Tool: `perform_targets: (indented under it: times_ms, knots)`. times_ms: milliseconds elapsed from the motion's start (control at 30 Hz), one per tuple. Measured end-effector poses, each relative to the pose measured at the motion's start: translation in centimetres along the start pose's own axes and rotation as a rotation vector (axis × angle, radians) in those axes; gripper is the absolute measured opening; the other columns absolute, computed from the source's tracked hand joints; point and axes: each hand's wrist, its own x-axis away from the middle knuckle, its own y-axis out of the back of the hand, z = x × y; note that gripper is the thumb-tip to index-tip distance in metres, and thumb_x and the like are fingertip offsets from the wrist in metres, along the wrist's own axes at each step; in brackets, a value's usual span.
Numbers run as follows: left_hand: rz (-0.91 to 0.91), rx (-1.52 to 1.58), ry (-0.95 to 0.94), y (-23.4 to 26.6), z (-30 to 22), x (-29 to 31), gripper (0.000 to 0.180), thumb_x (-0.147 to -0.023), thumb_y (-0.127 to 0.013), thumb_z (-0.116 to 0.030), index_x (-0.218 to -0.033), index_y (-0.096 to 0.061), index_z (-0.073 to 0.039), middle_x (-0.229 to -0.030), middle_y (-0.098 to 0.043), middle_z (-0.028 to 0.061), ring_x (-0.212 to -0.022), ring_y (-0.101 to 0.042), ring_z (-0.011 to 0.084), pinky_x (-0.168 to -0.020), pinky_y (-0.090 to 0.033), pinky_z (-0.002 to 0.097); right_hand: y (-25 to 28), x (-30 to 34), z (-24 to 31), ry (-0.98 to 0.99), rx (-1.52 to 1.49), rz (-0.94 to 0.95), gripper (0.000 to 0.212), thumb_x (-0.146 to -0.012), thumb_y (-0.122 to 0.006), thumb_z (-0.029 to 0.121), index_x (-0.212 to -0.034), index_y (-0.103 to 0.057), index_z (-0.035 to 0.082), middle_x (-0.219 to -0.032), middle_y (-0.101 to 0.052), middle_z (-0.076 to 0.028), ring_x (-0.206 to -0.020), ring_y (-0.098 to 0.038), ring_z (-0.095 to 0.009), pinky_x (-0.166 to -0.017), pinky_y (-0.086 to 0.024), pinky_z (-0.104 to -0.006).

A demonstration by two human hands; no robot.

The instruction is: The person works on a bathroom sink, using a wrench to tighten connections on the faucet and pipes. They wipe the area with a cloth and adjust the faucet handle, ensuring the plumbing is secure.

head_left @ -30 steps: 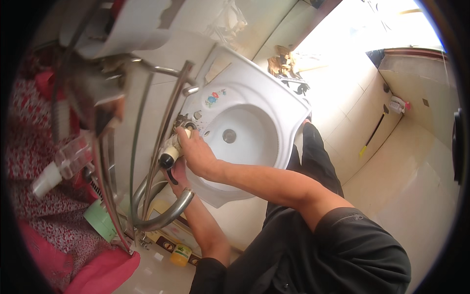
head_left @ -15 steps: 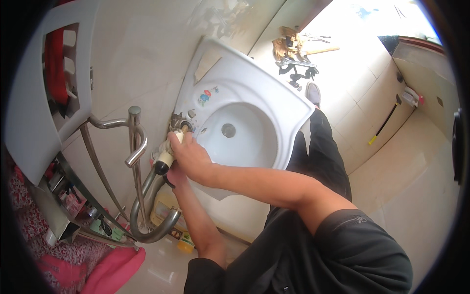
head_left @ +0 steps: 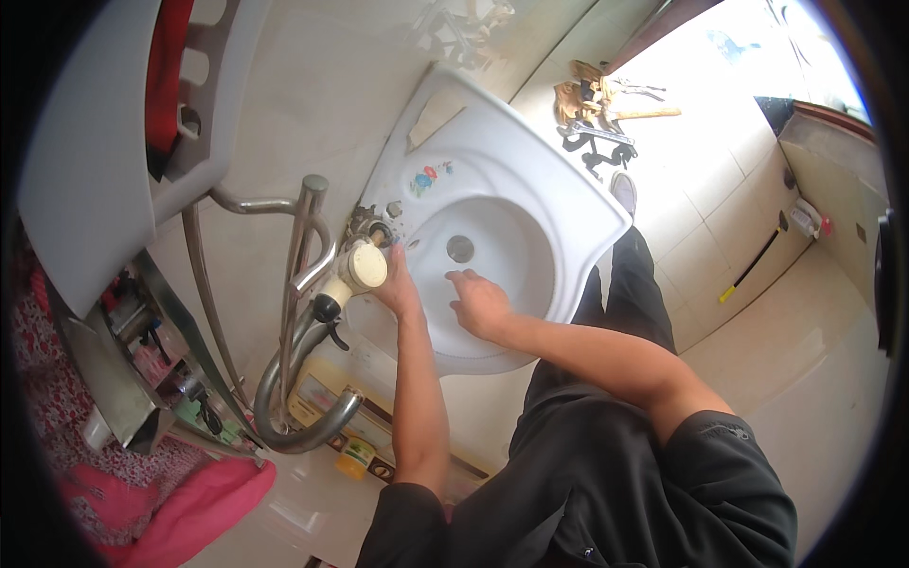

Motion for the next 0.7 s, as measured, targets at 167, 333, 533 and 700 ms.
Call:
perform_targets:
  times_ms: [167, 333, 533, 700]
  knots:
    - [-0.125, 0.079, 0.193, -2.0, -1.3, -1.1, 0.047, -0.091, -0.073, -0.001, -0.133, -0.054, 0.011, -0.120, -0.069, 0.0166, -0.107, -0.068, 0.0232, -0.095, -0.055, 0.0356, 0.7, 1.7, -2.1, -0.024, -0.005, -0.062, 0.047, -0.090, -0.066, 0.007, -0.135, -0.053, 0.001, -0.124, -0.061, -0.024, -0.111, -0.062, -0.043, -0.096, -0.051, -0.0501]
    - [-0.078, -0.237, 0.167, -0.7, 1.9, -2.0, 0.040, -0.094, -0.070, -0.004, -0.130, -0.059, 0.009, -0.125, -0.070, 0.0160, -0.105, -0.069, 0.0231, -0.096, -0.053, 0.0347, 0.4, 3.8, -2.9, 0.034, 0.047, -0.080, 0.042, -0.089, -0.067, 0.007, -0.129, -0.057, 0.000, -0.116, -0.062, -0.022, -0.107, -0.064, -0.040, -0.092, -0.053, -0.0493]
    - [-0.047, 0.175, 0.172, -1.8, 0.6, -1.4, 0.042, -0.091, -0.075, -0.008, -0.127, -0.061, 0.009, -0.120, -0.071, 0.0146, -0.105, -0.067, 0.0220, -0.098, -0.050, 0.0369, 1.4, 5.6, -5.2, 0.014, 0.037, -0.082, 0.040, -0.090, -0.065, 0.007, -0.129, -0.058, 0.000, -0.116, -0.062, -0.023, -0.107, -0.064, -0.041, -0.092, -0.053, -0.0500]
    - [-0.080, -0.033, 0.246, -1.5, 0.5, -1.6, 0.039, -0.090, -0.076, -0.007, -0.123, -0.062, 0.008, -0.118, -0.071, 0.0133, -0.106, -0.066, 0.0215, -0.098, -0.051, 0.0370, 1.8, 6.0, -5.5, 0.086, -0.025, -0.122, 0.040, -0.090, -0.065, 0.007, -0.129, -0.057, -0.001, -0.115, -0.062, -0.025, -0.103, -0.064, -0.045, -0.091, -0.052, -0.0508]
